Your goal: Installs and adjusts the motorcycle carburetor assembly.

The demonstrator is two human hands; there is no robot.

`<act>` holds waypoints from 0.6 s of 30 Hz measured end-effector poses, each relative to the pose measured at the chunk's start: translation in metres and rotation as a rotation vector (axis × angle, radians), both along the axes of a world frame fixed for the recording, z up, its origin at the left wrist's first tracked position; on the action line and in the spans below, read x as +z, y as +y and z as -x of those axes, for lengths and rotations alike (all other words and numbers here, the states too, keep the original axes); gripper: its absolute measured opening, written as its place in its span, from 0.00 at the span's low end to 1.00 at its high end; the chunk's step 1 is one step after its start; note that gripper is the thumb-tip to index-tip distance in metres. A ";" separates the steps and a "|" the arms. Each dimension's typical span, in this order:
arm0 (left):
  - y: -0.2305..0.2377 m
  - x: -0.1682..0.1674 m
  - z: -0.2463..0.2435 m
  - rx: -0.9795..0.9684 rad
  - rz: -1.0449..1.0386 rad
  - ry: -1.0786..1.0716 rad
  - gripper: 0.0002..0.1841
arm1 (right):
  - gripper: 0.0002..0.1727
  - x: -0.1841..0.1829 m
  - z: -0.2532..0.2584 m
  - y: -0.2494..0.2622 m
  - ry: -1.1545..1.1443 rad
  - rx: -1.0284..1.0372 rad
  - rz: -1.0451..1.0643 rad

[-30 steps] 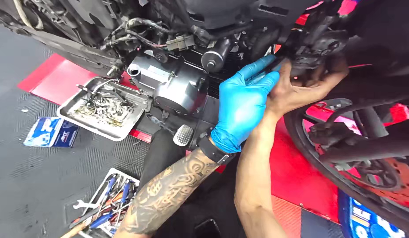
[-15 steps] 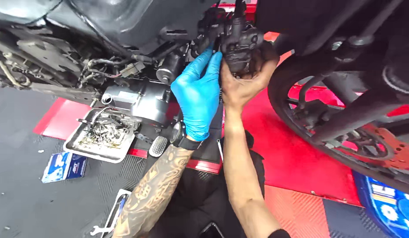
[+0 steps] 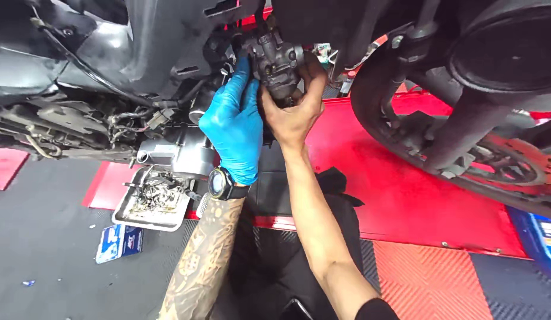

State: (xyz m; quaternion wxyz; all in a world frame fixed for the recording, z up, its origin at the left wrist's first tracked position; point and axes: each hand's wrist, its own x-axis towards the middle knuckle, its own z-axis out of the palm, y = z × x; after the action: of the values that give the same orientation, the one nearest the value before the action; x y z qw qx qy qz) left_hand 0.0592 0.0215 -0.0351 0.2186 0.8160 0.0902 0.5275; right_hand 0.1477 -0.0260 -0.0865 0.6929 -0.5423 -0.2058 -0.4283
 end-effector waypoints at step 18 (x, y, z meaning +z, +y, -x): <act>0.031 0.001 -0.004 0.075 -0.487 0.043 0.13 | 0.38 0.001 0.011 0.001 0.064 -0.270 0.194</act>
State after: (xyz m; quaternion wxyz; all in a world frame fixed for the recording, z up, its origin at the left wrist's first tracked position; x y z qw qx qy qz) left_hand 0.0631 0.0524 -0.0345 -0.0062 0.8517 -0.0046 0.5240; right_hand 0.1368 -0.0254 -0.0859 0.5795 -0.6428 -0.1493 -0.4783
